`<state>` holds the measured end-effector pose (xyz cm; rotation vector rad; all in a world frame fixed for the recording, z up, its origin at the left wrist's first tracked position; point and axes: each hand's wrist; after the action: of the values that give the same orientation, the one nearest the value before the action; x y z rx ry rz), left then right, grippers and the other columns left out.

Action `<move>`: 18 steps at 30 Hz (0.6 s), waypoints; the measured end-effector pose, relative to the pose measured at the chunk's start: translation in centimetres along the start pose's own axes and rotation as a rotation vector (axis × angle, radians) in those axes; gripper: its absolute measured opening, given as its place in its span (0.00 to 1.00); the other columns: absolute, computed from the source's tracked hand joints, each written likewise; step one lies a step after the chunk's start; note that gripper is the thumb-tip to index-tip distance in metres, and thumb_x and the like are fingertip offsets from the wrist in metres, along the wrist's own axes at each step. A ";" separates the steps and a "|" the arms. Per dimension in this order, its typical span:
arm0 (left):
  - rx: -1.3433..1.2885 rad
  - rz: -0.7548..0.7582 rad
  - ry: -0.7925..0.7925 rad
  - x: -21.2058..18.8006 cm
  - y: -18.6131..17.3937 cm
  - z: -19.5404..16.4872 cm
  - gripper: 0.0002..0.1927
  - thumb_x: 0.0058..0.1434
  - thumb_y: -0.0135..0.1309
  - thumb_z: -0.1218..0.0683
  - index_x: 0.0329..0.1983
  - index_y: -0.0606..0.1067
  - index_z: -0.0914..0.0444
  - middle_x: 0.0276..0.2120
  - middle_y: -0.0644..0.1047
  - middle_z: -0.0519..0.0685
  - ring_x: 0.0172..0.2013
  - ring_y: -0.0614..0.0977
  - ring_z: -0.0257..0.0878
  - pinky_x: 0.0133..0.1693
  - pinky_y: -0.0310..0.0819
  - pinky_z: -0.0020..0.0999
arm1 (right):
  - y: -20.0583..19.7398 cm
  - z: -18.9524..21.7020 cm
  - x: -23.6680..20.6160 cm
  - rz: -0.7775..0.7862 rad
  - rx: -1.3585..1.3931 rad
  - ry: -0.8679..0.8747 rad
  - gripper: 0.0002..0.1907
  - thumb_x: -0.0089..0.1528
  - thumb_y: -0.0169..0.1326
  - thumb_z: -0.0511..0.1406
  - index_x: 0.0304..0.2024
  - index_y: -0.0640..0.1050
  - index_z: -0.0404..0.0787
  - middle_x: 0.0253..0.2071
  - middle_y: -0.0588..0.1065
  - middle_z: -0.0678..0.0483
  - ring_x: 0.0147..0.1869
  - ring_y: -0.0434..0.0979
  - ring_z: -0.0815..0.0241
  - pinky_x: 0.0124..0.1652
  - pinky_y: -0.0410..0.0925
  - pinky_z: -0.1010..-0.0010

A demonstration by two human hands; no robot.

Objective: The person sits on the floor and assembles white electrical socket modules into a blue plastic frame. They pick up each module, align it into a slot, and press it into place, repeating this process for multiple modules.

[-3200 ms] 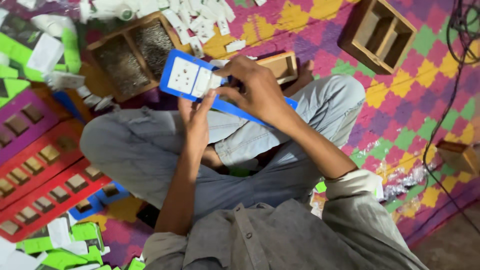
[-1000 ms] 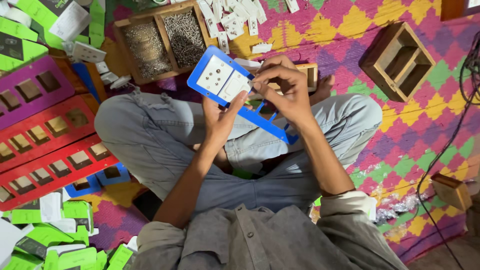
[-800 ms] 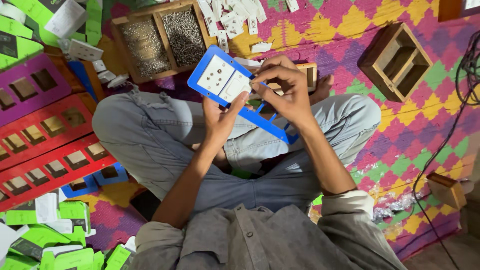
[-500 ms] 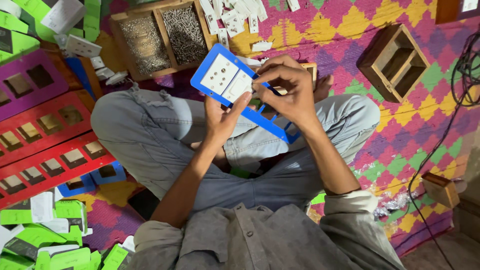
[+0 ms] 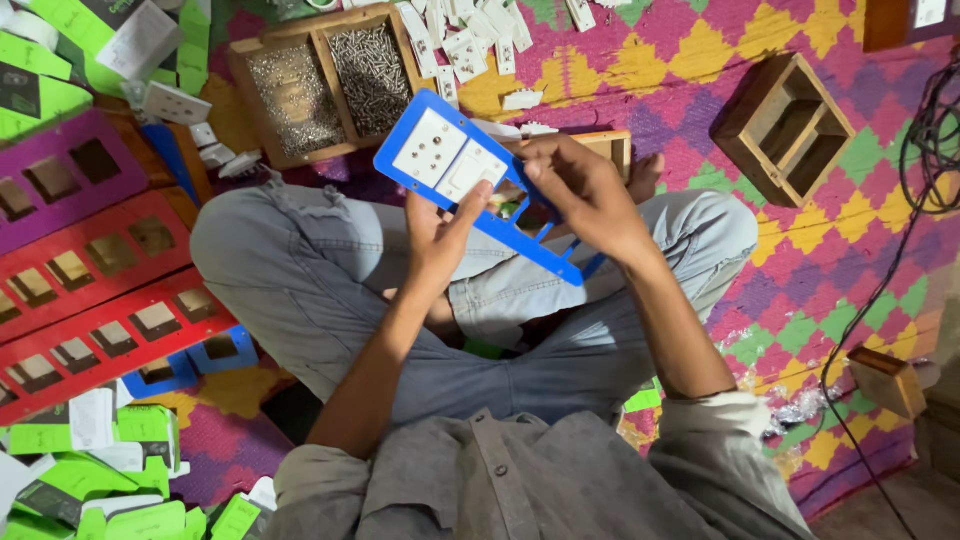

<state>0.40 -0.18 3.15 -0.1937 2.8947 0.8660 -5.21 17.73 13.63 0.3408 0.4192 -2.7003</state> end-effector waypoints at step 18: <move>1.635 0.717 0.841 -2.2 1.8 -12.1 0.40 0.62 0.64 0.36 0.69 0.69 0.64 0.71 0.66 0.57 0.71 0.63 0.55 0.69 0.54 0.49 | -1.7 1.4 -6.4 -0.004 -0.130 -0.006 0.15 0.69 0.53 0.32 0.58 0.78 0.36 0.32 0.79 0.54 0.28 0.73 0.71 0.30 0.70 0.74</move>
<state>1.37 -5.19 14.52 0.7912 3.1436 -2.0915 -0.36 20.91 17.17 0.2949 0.5913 -2.6606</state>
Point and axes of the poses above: each hand's wrist, its own x-axis towards the middle knuckle, its own y-axis out of the palm, z = x × y
